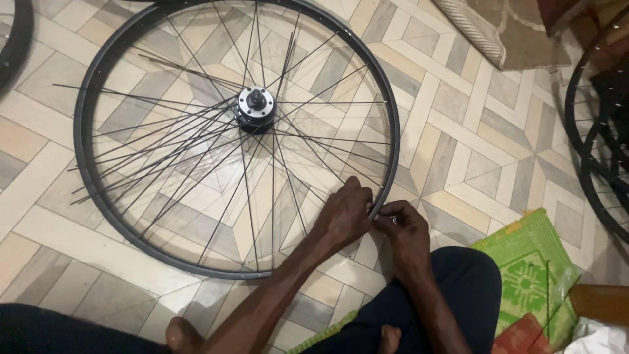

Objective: The person sits on the floor and installs spokes into a bicycle wheel rim, threading them through the hub and securing them at the rim. The person works on one wheel at a time, rotating it to access different spoke holes.

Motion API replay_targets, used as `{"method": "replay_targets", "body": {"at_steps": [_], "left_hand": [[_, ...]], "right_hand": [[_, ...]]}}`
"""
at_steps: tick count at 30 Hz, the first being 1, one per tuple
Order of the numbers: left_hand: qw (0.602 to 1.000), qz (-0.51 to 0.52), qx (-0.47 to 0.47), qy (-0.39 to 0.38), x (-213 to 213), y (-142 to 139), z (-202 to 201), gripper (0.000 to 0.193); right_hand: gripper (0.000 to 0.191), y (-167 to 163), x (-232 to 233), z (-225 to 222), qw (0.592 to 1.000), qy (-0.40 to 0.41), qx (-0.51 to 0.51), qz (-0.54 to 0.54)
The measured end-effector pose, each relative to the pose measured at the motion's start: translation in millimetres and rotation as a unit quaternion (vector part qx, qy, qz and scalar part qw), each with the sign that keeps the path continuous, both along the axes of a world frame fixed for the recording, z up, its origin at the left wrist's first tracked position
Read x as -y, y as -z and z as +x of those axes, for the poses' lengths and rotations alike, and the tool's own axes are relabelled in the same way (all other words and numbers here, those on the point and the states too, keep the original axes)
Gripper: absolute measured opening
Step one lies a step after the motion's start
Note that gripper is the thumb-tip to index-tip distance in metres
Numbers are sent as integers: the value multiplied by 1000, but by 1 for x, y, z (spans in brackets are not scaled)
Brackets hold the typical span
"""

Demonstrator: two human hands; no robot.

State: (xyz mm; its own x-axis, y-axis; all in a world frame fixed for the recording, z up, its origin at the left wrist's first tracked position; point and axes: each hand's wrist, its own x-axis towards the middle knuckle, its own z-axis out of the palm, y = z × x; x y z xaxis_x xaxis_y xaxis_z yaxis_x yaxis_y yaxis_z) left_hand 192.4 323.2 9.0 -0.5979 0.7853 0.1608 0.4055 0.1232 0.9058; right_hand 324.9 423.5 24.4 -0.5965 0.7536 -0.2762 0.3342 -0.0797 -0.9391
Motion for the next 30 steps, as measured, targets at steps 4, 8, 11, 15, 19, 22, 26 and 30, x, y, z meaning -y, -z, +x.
{"method": "replay_targets", "body": {"at_steps": [4,8,11,15,19,22,26,30], "left_hand": [[1000,6,-2,6,3,2,-1,13],[1000,-11,-1,6,4,-7,-2,9],[998,-55,13,31,6,-18,-6,8],[995,-74,46,52,10,-30,-12,9],[993,-95,23,59,12,-36,-13,12],[993,-91,24,66,12,-38,-14,11],[994,-81,29,61,13,-36,-15,14],[996,-65,26,61,11,-32,-18,21]], "right_hand": [[12,-2,2,-1,999,-26,-7,17],[11,-3,4,-2,996,-45,-1,83],[10,-5,5,-1,996,-40,12,83],[12,-8,3,-2,998,-37,-7,48],[18,-9,3,-5,998,-28,-30,48],[14,-11,3,-5,998,-47,30,17],[17,-13,5,-5,996,-43,73,33],[20,-14,7,-5,994,-29,84,64]]}}
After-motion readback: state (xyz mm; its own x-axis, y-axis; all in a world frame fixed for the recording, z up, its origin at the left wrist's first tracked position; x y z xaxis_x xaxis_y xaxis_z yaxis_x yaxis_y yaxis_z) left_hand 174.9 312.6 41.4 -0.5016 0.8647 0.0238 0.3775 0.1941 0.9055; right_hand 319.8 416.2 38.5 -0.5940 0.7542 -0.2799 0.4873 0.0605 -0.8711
